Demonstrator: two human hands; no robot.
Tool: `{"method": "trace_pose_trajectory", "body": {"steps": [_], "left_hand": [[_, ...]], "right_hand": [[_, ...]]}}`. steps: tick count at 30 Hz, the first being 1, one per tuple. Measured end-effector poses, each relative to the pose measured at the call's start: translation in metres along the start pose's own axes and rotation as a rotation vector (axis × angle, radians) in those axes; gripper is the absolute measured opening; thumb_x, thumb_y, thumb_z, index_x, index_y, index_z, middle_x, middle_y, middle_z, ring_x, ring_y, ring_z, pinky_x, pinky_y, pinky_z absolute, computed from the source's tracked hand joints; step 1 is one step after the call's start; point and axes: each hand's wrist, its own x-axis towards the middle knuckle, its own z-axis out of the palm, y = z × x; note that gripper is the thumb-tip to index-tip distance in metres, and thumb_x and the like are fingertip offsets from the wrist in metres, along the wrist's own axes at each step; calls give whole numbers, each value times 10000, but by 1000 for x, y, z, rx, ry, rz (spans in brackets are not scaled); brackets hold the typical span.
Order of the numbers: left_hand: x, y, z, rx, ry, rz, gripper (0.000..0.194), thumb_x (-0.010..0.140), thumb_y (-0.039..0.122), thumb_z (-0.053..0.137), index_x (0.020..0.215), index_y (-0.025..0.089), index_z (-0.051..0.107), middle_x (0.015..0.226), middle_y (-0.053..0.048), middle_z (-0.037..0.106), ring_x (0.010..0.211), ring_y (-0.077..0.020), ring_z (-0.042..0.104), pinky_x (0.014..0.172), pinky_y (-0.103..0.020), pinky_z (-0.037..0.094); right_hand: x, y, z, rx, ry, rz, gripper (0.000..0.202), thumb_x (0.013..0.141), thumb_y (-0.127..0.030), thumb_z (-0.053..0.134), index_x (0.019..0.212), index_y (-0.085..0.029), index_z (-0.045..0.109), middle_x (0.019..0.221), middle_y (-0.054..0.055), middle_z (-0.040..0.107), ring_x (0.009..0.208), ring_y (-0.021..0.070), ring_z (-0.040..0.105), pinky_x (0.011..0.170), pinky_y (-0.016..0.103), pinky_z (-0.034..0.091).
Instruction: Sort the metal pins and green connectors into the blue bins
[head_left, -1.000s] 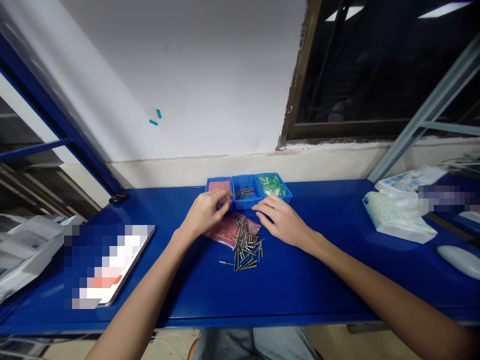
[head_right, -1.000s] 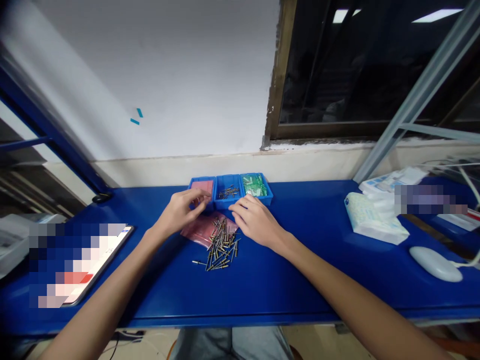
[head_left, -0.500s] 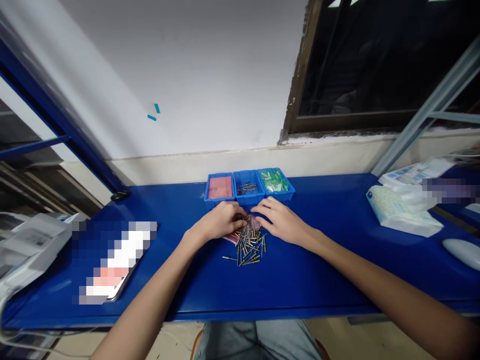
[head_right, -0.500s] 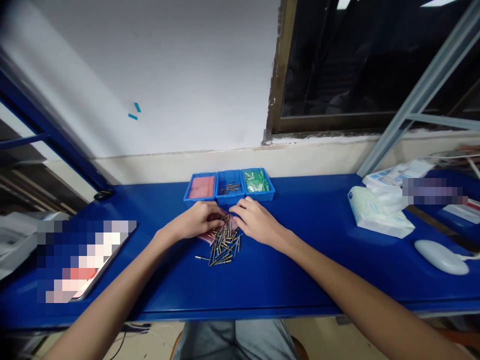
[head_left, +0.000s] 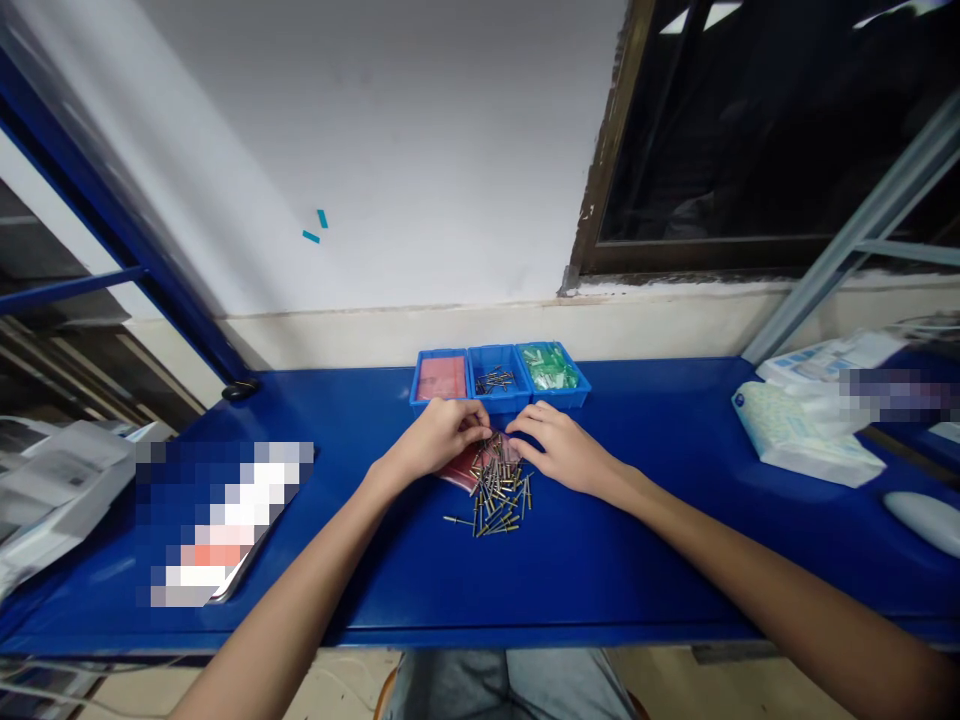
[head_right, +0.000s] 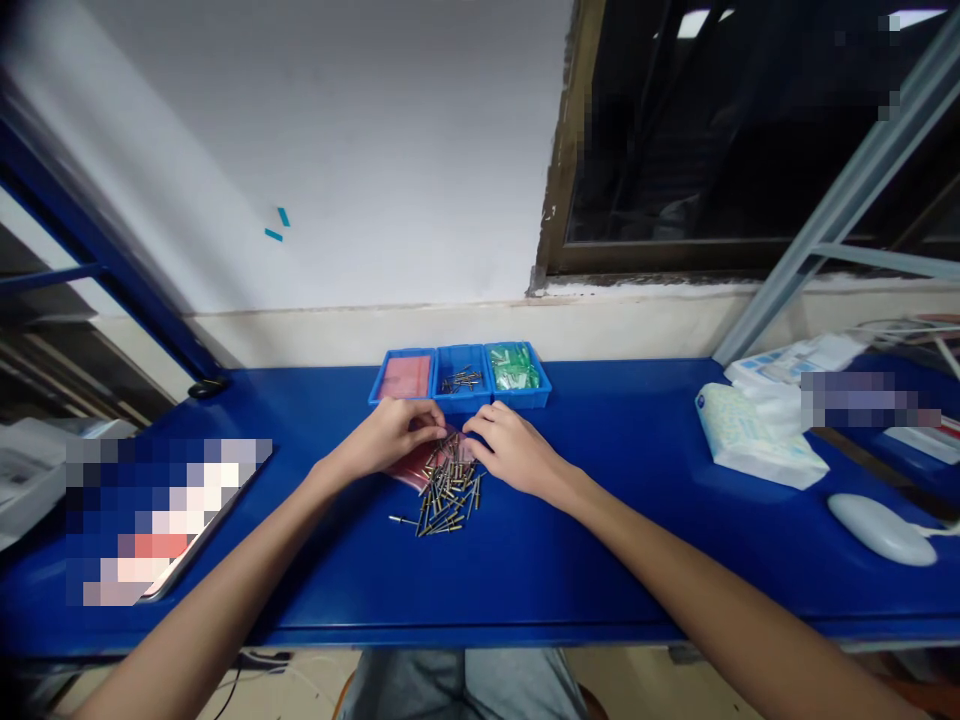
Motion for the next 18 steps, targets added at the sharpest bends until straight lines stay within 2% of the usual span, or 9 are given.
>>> {"method": "trace_pose_trajectory", "body": {"steps": [3,7,13,18], "left_hand": [[1,-1,-5,10,1,17,153,897,293,624,843,170,696,754,-22,724,668,-135,653,621,-240,453],[2,-2,-7,-118,24,3,192,875,352,668,828,168,698,764,-32,723,689,-143,653,623,-248,472],[3,1,4,-439,84,-45,233,846,372,697,846,143,653,780,-64,711,689,-146,660,677,-291,537],[3,1,8,-521,121,-76,238,802,351,747,784,148,624,780,-68,713,677,-142,660,675,-295,542]], "right_hand": [[0,0,1,44,3,6,180,967,-256,546,1044,-185,693,967,74,668,967,227,569,866,381,473],[2,-2,1,144,54,59,136,935,-243,596,1010,-193,697,973,58,687,942,209,598,858,363,469],[6,-11,-5,359,113,150,132,887,-194,627,990,-205,708,901,31,693,801,159,611,701,280,472],[8,-15,-9,441,118,196,71,875,-196,631,898,-192,698,787,7,676,685,138,582,639,266,444]]}}
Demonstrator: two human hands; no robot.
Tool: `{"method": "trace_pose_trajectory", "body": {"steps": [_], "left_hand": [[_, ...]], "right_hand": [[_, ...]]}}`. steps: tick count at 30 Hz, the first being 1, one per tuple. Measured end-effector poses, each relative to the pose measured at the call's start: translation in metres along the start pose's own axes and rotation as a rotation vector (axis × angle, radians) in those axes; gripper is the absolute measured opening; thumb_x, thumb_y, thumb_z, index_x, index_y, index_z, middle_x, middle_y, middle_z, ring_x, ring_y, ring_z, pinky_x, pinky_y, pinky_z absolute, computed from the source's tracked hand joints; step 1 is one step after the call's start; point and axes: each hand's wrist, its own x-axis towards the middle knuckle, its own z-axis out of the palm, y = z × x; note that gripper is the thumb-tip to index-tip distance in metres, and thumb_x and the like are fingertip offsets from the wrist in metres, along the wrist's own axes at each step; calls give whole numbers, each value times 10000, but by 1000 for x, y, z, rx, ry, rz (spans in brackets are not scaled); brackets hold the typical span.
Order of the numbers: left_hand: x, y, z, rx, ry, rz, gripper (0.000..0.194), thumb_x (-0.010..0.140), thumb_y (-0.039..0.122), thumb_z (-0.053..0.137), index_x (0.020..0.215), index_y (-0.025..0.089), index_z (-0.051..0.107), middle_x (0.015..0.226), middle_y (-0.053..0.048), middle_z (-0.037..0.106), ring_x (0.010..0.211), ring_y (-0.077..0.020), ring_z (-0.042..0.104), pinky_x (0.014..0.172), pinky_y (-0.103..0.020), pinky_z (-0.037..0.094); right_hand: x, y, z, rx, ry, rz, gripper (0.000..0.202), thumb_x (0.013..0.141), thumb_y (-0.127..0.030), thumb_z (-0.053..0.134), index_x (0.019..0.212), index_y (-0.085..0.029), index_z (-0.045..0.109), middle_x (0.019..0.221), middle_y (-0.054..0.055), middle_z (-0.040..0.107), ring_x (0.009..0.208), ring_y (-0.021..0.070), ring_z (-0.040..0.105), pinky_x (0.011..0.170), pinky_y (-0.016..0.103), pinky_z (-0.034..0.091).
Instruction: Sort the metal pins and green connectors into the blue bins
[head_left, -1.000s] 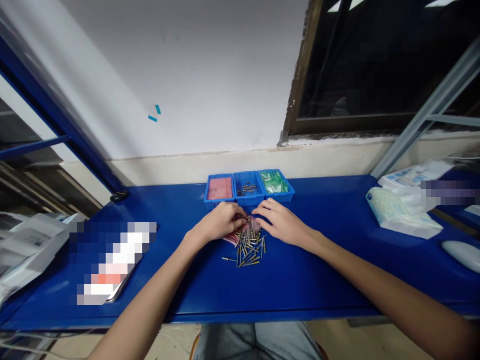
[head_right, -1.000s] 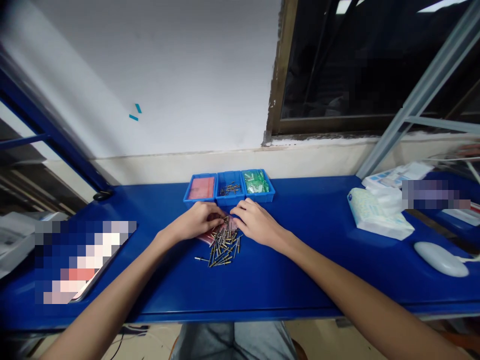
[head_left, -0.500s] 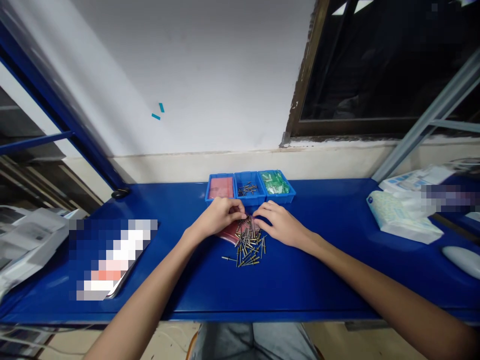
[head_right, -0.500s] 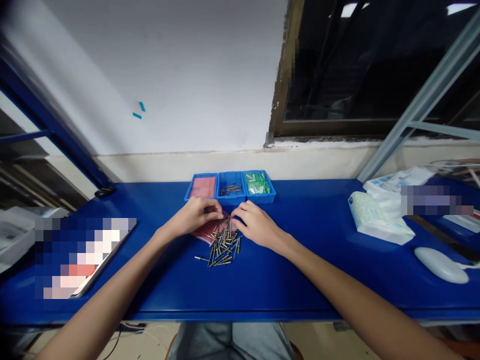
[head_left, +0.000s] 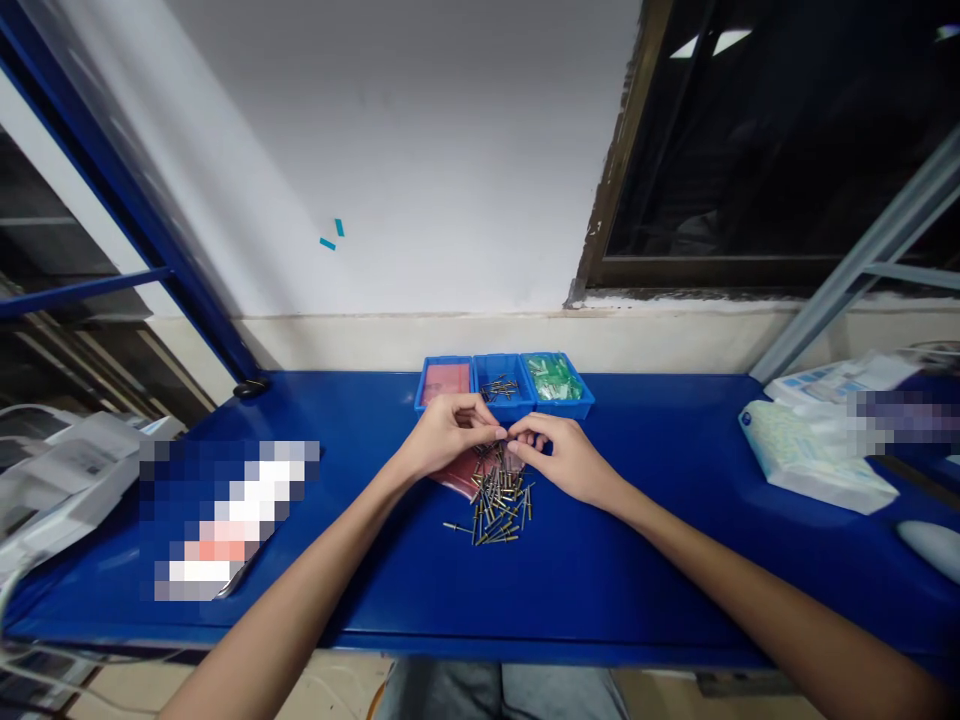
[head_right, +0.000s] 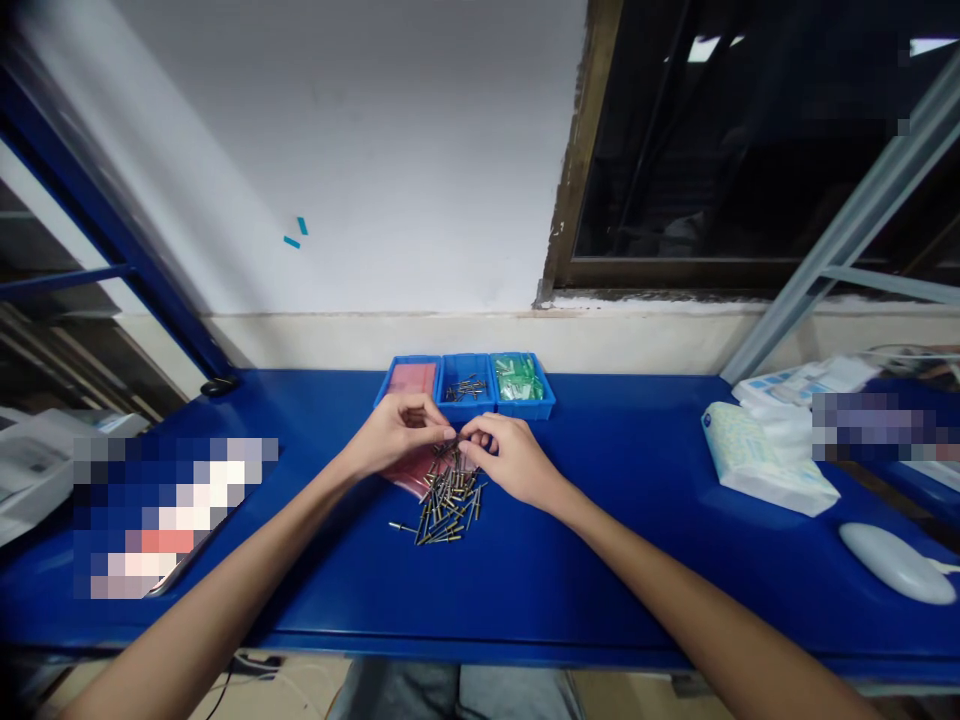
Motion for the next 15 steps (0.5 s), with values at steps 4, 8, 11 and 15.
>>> {"method": "trace_pose_trajectory", "body": {"steps": [4,8,11,15], "left_hand": [[-1,3,2,38,-17,28,186,807,290,722,750,143,623,787,-66,714,698,-143,658,687,-292,534],[-2,6,8,107,-36,65,250,793,194,686,1032,137,640,819,-51,728,712,-147,672,707,-291,546],[-2,6,12,119,-68,72,394,809,167,642,1199,142,594,834,-49,727,713,-146,673,692,-282,553],[-1,4,14,36,-4,98,465,812,153,621,1274,148,560,873,-56,707,714,-138,663,673,-273,556]], "right_hand": [[1,-1,-2,-5,36,-14,138,922,-216,571,845,-191,683,784,11,684,665,139,589,623,270,434],[-2,-2,-1,-60,89,-63,132,927,-234,565,854,-200,669,797,17,676,678,146,584,647,281,441],[-3,1,3,-27,142,-22,130,905,-246,589,1026,-206,612,760,-5,632,641,140,566,621,272,445],[-2,7,6,4,188,24,235,877,-278,620,1086,-215,534,725,-27,578,620,140,552,583,263,443]]}}
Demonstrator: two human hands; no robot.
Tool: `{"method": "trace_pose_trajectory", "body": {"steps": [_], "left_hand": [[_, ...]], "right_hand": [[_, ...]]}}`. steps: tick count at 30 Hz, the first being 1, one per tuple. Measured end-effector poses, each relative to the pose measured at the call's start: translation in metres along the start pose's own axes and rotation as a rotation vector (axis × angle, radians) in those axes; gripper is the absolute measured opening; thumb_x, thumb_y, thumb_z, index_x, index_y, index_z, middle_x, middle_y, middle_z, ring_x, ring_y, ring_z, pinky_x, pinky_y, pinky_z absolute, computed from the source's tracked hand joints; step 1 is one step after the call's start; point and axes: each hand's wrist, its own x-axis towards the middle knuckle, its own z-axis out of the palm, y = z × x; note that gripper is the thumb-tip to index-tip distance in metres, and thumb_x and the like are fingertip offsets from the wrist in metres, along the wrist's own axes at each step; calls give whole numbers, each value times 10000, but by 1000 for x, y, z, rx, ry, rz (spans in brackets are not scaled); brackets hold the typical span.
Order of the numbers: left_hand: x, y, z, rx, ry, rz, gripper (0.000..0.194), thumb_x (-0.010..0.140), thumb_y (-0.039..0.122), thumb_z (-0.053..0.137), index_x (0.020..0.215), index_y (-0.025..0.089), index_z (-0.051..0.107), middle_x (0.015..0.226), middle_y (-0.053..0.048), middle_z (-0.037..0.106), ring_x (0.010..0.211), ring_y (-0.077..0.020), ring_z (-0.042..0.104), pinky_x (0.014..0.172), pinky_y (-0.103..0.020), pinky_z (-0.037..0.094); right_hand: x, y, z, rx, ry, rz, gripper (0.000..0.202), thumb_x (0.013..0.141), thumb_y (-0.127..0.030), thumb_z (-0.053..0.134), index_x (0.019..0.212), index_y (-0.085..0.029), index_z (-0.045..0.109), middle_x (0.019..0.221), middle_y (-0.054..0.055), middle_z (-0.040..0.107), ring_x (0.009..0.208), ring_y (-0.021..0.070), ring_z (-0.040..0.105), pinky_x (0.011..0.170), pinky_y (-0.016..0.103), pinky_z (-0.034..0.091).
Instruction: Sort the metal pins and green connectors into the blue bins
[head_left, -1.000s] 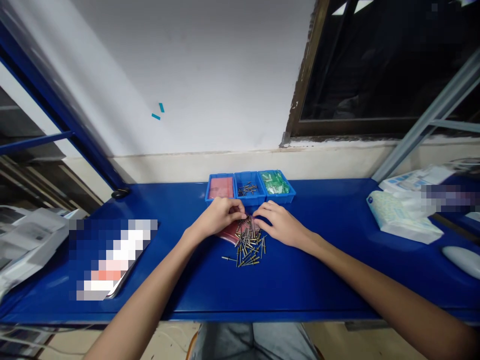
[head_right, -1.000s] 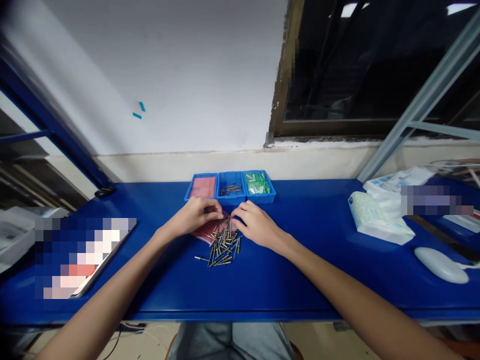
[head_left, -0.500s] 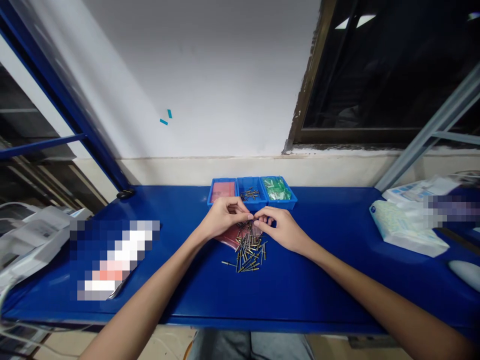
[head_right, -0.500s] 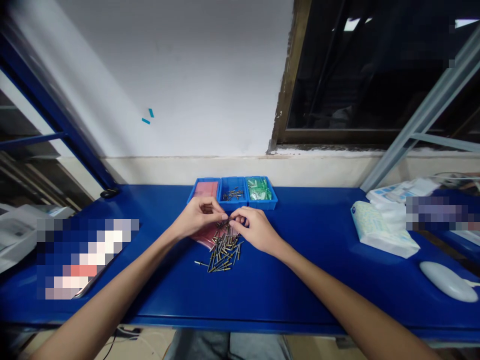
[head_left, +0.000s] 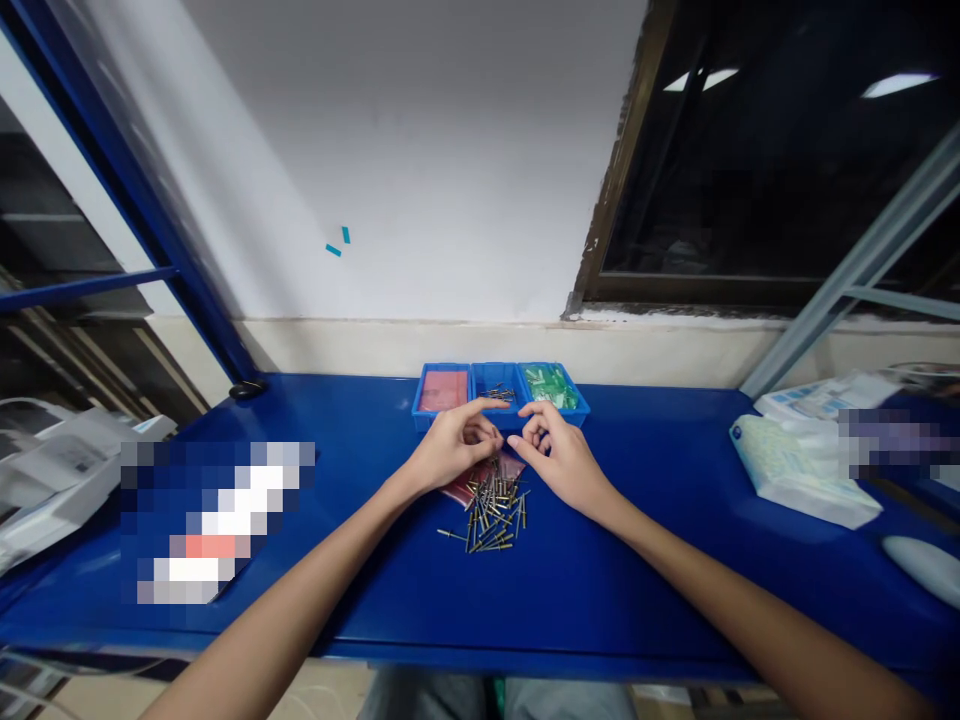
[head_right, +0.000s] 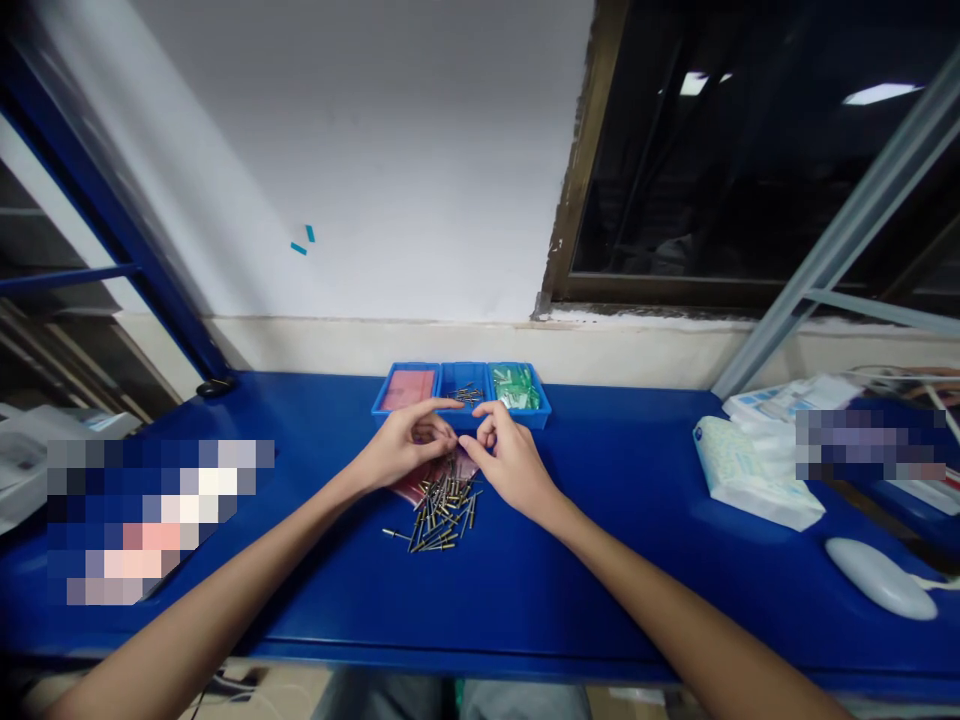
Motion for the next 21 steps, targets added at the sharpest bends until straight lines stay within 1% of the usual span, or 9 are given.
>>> {"method": "trace_pose_trajectory", "body": {"steps": [3,6,9,13,15,18,19,21], "left_hand": [[1,-1,1,-69,35,-24,385,822,184,644,1202,148,602,917,-74,715,758,-152,685,717,-298,571],[1,1,2,-84,90,-56,211,814,257,703,985,139,666,877,-79,724,791,-176,699,750,-324,577],[0,2,3,-77,112,-72,167,792,288,738,831,145,661,830,-74,729,766,-181,702,728,-328,574],[0,2,3,-64,111,-53,169,791,297,742,798,154,653,843,-80,739,776,-184,699,718,-326,558],[0,1,2,32,125,-17,167,803,309,735,792,156,672,863,-79,738,783,-181,684,713,-318,539],[-1,1,1,218,145,13,163,831,314,709,785,158,697,831,-58,728,720,-156,644,665,-292,496],[-1,1,2,246,139,16,157,837,308,703,799,157,696,815,-48,724,702,-149,635,654,-283,485],[-2,2,3,243,107,24,137,850,284,686,892,154,684,802,-29,721,696,-139,635,661,-270,479]], "right_hand": [[2,1,0,19,-32,30,150,874,-278,627,996,-210,572,719,-22,602,607,131,560,561,252,435],[3,-3,0,41,-101,32,65,891,-267,610,897,-203,623,717,-10,649,603,127,574,565,248,438],[3,-5,-1,85,-154,42,129,914,-261,573,826,-198,643,720,2,680,603,131,595,567,252,449],[3,-4,-2,204,-176,103,107,898,-265,584,863,-188,650,758,19,689,662,152,642,601,268,489],[4,-3,-2,240,-179,127,102,886,-269,597,855,-184,645,758,21,681,686,159,650,631,282,504],[4,-1,-1,245,-145,137,118,879,-289,607,836,-184,638,740,17,658,698,161,639,653,292,508],[4,-1,-1,245,-132,134,124,879,-297,607,838,-184,638,744,18,654,703,161,635,654,291,507],[4,-1,0,245,-120,123,132,886,-306,601,854,-185,641,767,22,656,707,158,626,645,282,500]]}}
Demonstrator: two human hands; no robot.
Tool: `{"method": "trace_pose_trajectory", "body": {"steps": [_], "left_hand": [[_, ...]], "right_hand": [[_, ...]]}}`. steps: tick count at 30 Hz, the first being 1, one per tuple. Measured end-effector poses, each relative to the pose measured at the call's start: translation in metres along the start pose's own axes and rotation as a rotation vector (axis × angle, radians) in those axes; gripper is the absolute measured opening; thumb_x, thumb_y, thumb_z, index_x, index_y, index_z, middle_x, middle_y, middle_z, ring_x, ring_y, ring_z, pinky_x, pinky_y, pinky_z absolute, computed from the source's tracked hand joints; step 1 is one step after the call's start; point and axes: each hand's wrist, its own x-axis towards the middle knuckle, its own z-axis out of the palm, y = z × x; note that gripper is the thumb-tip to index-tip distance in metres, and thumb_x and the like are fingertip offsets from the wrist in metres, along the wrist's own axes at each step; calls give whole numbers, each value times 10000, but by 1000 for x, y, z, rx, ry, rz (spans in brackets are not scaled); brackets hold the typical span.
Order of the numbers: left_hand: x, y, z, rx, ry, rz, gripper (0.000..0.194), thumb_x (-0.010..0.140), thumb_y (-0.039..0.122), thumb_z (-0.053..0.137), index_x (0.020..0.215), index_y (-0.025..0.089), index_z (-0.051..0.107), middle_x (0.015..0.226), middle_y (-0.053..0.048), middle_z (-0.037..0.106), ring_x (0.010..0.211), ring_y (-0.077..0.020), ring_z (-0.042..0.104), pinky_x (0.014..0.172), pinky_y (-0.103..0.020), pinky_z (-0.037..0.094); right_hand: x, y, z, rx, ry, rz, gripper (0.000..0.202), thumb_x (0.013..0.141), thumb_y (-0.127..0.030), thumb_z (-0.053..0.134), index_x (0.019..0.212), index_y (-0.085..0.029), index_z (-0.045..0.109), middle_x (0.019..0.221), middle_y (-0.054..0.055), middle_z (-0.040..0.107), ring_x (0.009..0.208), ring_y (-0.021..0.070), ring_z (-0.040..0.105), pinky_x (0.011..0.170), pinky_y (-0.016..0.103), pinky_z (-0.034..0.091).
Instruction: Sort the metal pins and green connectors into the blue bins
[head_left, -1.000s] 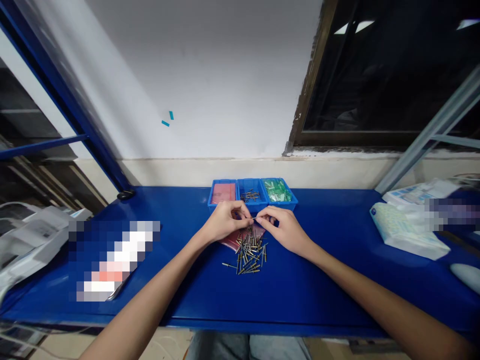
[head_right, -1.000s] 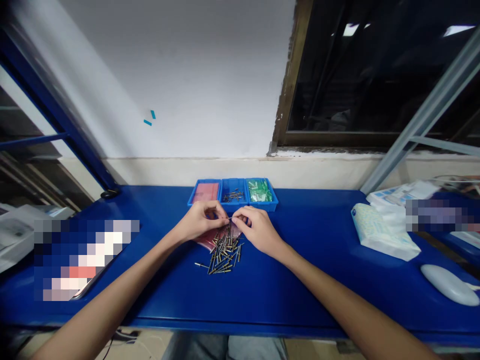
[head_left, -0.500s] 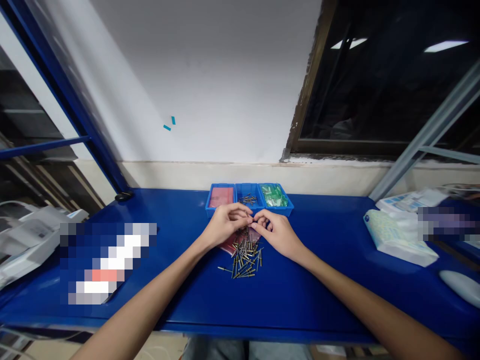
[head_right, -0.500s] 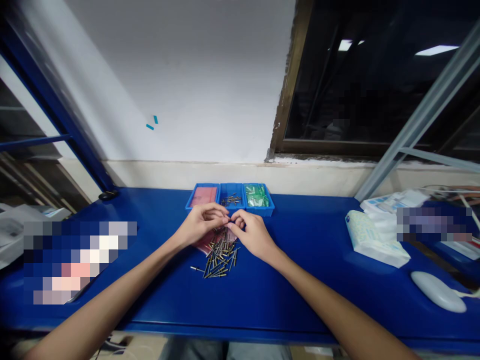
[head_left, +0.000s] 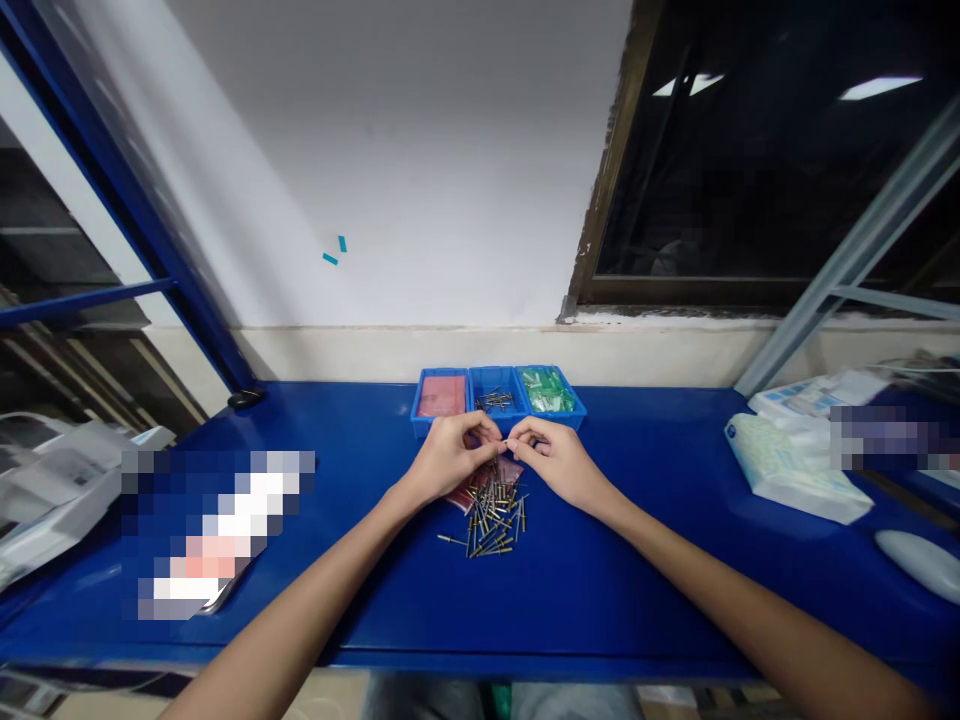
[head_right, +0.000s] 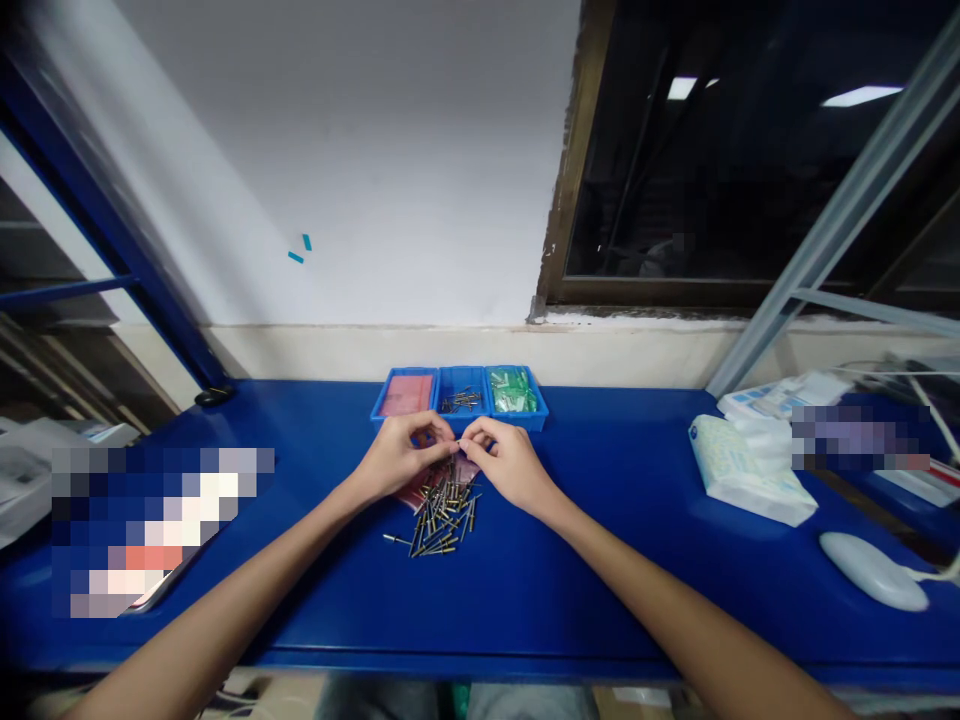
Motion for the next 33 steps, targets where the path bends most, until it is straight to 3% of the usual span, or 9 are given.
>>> {"method": "trace_pose_trajectory", "body": {"steps": [3,6,10,16,22,27,29,33], "left_hand": [[-1,0,1,-10,-51,39,229,869,219,641,1091,160,643,819,-9,714,724,-133,641,699,-263,479],[0,0,1,59,-30,85,294,881,176,597,1170,186,648,844,-10,699,716,-129,614,684,-262,464],[1,0,0,83,10,106,220,908,195,578,1087,205,706,967,-39,715,827,-153,641,749,-290,476],[2,1,3,-96,33,6,136,883,256,646,955,151,696,872,-47,731,795,-162,671,721,-279,494],[1,3,1,91,38,68,83,869,229,658,851,166,709,830,-18,722,726,-131,630,676,-257,462],[-2,0,2,127,-90,95,202,918,226,583,1097,165,655,786,-1,698,639,-110,599,601,-237,448],[-2,-2,4,185,-65,123,225,923,213,567,1129,168,648,862,-20,714,704,-124,626,645,-249,463],[-2,0,7,201,61,102,120,899,193,605,983,165,687,883,-21,729,748,-135,646,689,-256,471]], "right_hand": [[-1,2,1,4,-3,-17,134,896,-313,592,880,-188,641,786,22,657,700,151,620,627,267,483],[-1,3,0,-6,18,-9,124,891,-312,598,874,-193,630,754,9,642,691,150,619,619,262,473],[0,3,0,-59,-6,21,103,884,-292,598,880,-195,633,732,8,653,677,153,626,601,258,459],[-1,2,3,-54,-94,25,128,905,-285,561,859,-190,632,733,20,682,683,163,652,634,275,486],[-1,0,-2,-81,10,0,145,889,-303,582,820,-188,639,754,23,665,707,165,641,659,290,505],[-1,-5,-2,11,12,-20,158,888,-332,598,839,-188,638,734,17,653,680,164,633,643,293,509],[-1,-5,-1,8,-15,-15,167,893,-329,595,819,-186,640,725,19,661,668,163,636,637,289,504],[-2,-4,2,-113,-30,-29,124,888,-258,594,806,-182,649,724,17,679,660,151,634,630,270,476]]}}
